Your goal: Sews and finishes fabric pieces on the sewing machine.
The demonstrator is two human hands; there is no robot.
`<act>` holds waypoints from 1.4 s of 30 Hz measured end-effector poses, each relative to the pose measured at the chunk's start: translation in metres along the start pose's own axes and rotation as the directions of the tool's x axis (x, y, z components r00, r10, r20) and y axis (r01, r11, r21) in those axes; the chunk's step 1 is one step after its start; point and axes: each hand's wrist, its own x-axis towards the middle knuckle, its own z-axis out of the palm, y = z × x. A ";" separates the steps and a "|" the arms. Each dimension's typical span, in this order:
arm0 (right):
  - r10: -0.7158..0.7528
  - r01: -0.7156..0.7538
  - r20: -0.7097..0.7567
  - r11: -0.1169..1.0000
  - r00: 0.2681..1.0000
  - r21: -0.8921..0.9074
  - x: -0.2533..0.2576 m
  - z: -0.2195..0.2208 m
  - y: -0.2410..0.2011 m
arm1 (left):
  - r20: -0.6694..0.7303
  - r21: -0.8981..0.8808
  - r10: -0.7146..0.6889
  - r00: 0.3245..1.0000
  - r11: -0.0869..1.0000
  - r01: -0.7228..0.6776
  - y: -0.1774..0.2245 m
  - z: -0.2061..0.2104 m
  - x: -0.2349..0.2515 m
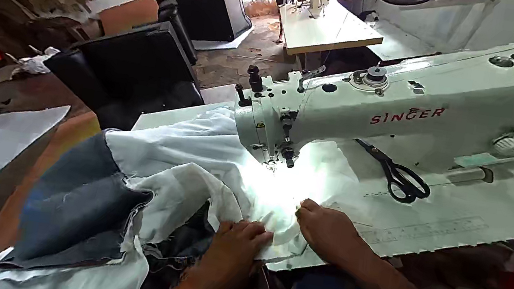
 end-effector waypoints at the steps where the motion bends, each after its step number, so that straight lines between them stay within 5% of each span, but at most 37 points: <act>1: 0.049 -0.049 0.028 0.999 0.998 -0.007 -0.002 -0.006 -0.004 | 0.017 -0.006 -0.030 0.999 1.000 0.030 0.004 -0.001 -0.001; 5: 0.199 -0.199 0.076 0.980 0.977 -0.011 -0.003 -0.024 -0.019 | 0.031 -0.046 -0.082 0.996 0.995 0.084 0.011 -0.002 -0.001; 7: 0.177 -0.177 -0.020 0.984 0.984 0.023 -0.002 -0.023 -0.022 | 0.009 -0.051 -0.048 0.999 0.998 0.049 0.007 0.002 -0.001; 12: -0.206 0.224 -0.385 0.975 0.900 0.003 0.007 0.005 -0.015 | 0.065 -0.095 0.005 0.998 0.995 0.001 -0.001 -0.001 -0.002; 17: -0.297 0.304 -0.218 0.953 0.930 -0.005 0.018 0.017 -0.004 | -0.129 -0.062 0.059 0.990 0.996 -0.067 -0.009 0.015 -0.004; 21: -0.243 0.262 -0.205 0.962 0.948 0.074 0.018 0.022 0.004 | -0.576 0.159 0.272 0.771 0.962 -0.221 -0.024 0.051 -0.006; 24: -0.258 0.288 -0.290 0.955 0.922 0.067 0.018 0.032 0.009 | -0.661 0.230 0.310 0.683 0.950 -0.209 -0.027 0.056 -0.004; 33: -0.350 0.361 -0.324 0.932 0.879 -0.026 0.009 0.041 0.011 | -0.411 0.060 0.293 0.863 0.953 -0.295 -0.023 0.035 -0.001; 42: -0.314 0.340 -0.263 0.938 0.912 0.063 0.006 0.035 0.010 | -0.182 -0.050 0.100 0.978 0.993 -0.111 -0.022 0.009 -0.028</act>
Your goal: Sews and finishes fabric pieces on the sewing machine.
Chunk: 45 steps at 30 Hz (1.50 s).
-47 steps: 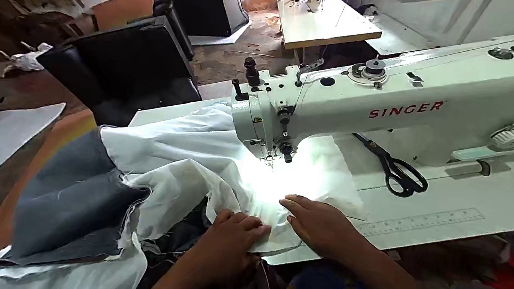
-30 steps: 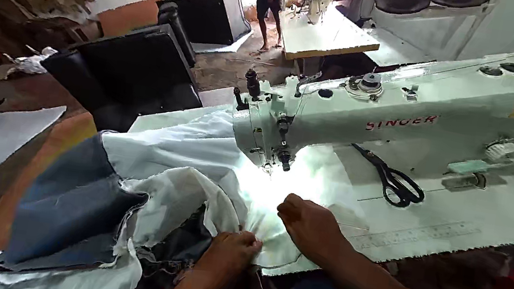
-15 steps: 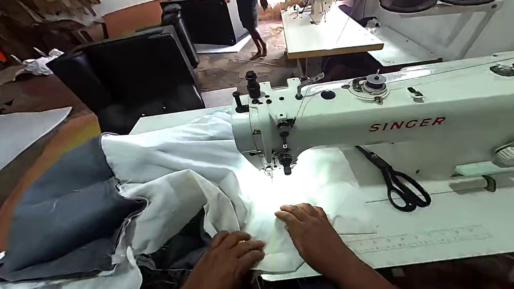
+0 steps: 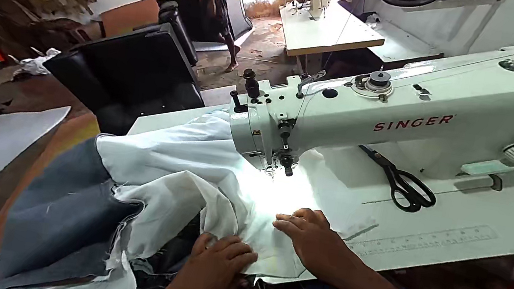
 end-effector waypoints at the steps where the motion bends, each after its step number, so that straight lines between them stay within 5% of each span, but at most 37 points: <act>1: 0.006 -0.006 0.004 1.000 1.000 0.013 0.000 -0.001 -0.001 | -0.019 -0.013 -0.009 1.000 1.000 0.009 -0.003 0.002 0.001; 5: -0.044 0.047 -0.099 0.999 0.994 0.024 0.000 0.005 0.002 | -0.049 -0.090 -0.056 0.997 0.995 0.051 -0.010 0.002 0.008; 10: -0.043 0.047 -0.083 0.998 0.996 0.040 0.000 0.006 0.003 | 0.187 -0.114 -0.121 0.975 0.983 0.144 -0.009 -0.016 0.019; 15: -0.044 0.048 -0.076 0.998 0.996 0.047 -0.001 0.005 0.004 | 0.164 -0.066 -0.146 0.976 0.985 0.159 -0.007 -0.011 0.022; 20: -0.033 0.038 -0.055 0.996 0.998 0.080 -0.002 0.002 0.002 | -0.234 0.134 0.030 0.972 0.991 0.002 -0.006 0.020 0.009; 25: -0.325 0.333 -0.404 0.941 0.855 -0.052 -0.010 0.018 0.003 | -0.406 0.319 0.192 0.894 0.946 -0.059 -0.016 0.037 0.007; 29: -0.603 0.632 -0.207 0.765 0.771 0.126 -0.015 0.011 -0.044 | -0.338 0.269 0.166 0.926 0.960 -0.074 -0.016 0.030 0.008; 32: -0.751 0.709 0.057 0.643 0.658 0.289 -0.004 0.006 -0.079 | -0.302 0.264 0.182 0.936 0.959 -0.101 -0.020 0.029 0.009; 37: -0.650 0.587 0.481 0.752 0.588 0.299 0.010 0.009 -0.122 | -0.239 0.290 0.157 0.958 0.953 -0.084 -0.026 0.033 0.010; 42: -0.667 0.629 0.554 0.717 0.498 0.299 0.008 0.011 -0.132 | -0.238 0.302 0.153 0.959 0.950 -0.077 -0.026 0.031 0.012; 45: -0.659 0.635 0.527 0.726 0.536 0.264 0.001 0.021 -0.130 | -0.195 0.242 0.090 0.977 0.969 -0.041 -0.023 0.026 0.013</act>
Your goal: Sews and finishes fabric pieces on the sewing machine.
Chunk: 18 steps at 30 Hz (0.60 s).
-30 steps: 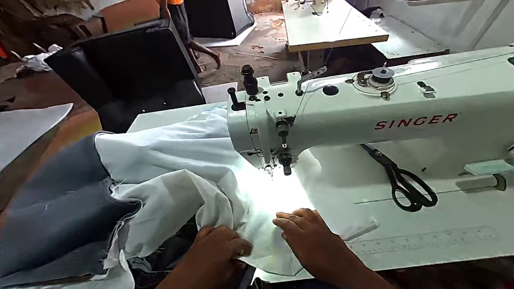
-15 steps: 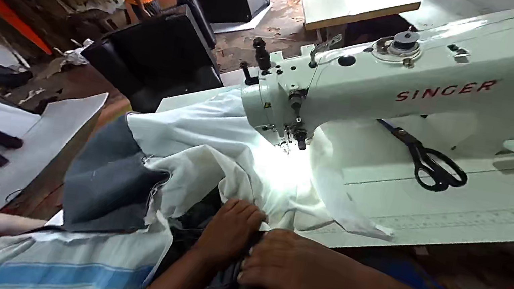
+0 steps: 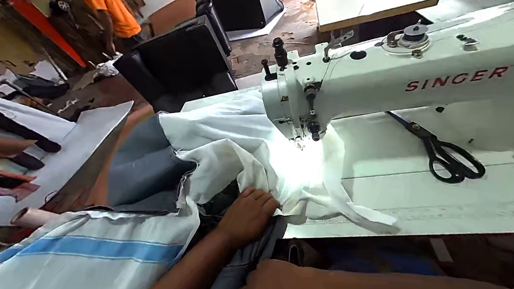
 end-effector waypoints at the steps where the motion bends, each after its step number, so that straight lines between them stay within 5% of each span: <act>1: 0.014 -0.014 -0.073 1.000 0.997 -0.002 -0.002 0.007 -0.004 | 0.011 -0.019 -0.023 1.000 1.000 0.023 0.001 -0.002 0.001; 2: 0.002 -0.010 -0.231 0.999 0.973 -0.033 -0.005 0.018 -0.007 | 0.019 -0.040 -0.050 0.999 0.998 0.051 0.002 -0.004 0.001; 4: -0.067 -0.025 -0.579 0.988 0.812 -0.150 -0.011 0.033 -0.017 | 0.075 -0.087 -0.119 0.990 0.988 0.125 0.003 -0.017 0.007; 6: -0.113 -0.041 -0.739 0.982 0.664 -0.186 -0.024 0.027 -0.025 | 0.220 -0.116 -0.197 0.955 0.967 0.226 0.005 -0.043 0.017; 9: -0.109 -0.023 -0.843 0.990 0.527 -0.142 -0.052 -0.008 -0.040 | 0.258 -0.108 -0.253 0.932 0.952 0.288 -0.002 -0.082 0.033; 15: -0.088 -0.127 -0.992 0.987 0.086 -0.099 -0.104 -0.073 -0.067 | 0.383 -0.072 -0.136 0.913 0.982 0.177 -0.015 -0.134 0.083; 18: -0.054 -0.183 -0.997 0.981 0.055 -0.063 -0.147 -0.076 -0.069 | 0.569 -0.019 -0.084 0.818 0.993 0.115 0.002 -0.142 0.103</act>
